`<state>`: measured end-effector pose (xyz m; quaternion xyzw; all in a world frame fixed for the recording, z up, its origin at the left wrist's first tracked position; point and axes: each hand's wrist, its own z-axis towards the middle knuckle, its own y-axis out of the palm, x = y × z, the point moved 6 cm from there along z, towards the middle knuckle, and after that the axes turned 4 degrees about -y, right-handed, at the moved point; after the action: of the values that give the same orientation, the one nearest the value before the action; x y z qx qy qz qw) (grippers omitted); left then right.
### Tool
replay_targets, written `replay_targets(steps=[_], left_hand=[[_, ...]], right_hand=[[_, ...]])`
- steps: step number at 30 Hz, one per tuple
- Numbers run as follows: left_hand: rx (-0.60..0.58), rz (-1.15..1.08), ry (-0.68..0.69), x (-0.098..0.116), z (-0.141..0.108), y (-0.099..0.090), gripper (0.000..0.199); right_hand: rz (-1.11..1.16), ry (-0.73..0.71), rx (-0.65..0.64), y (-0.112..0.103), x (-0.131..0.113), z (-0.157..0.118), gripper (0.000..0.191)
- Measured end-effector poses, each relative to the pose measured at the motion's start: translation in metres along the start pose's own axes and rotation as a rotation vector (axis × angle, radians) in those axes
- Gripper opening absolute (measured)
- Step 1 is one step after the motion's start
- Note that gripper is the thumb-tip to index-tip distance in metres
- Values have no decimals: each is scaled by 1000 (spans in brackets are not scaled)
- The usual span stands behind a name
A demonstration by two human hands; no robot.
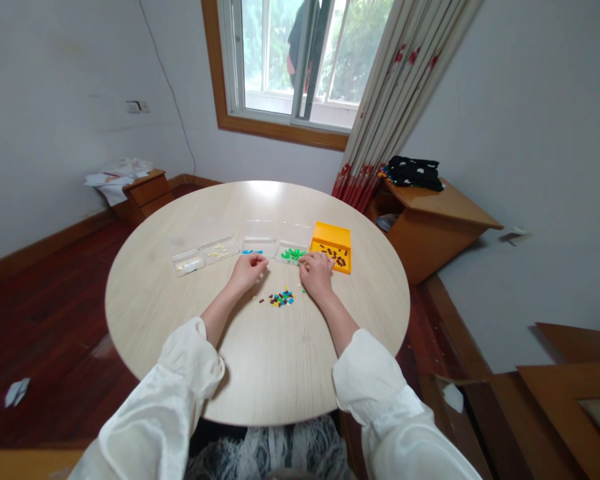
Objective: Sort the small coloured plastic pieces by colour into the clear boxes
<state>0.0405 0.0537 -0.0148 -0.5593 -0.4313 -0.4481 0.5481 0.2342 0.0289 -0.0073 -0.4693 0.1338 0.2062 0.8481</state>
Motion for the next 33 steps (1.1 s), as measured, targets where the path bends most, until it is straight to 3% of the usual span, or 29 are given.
replay_targets(steps=[3,7,10,16,26,33], left_hand=[[15,-6,-3,-1,1,-3,17],[63,-9,3,1,3,-12,20],[87,11,-16,2,4,-22,21],[8,89,-39,-3,-1,-37,19],[-408,271,97,-1,-35,-34,28],[-422,300,200,4,-44,-29,19]], right_hand=[[56,-15,-35,-7,-2,-4,16],[257,-165,-160,-15,-6,-15,13],[339,-200,-242,-17,-5,-23,13],[351,-182,-356,-8,-3,-26,12],[366,-76,-285,-3,-6,-25,13],[397,-81,-241,-4,-14,-25,13]])
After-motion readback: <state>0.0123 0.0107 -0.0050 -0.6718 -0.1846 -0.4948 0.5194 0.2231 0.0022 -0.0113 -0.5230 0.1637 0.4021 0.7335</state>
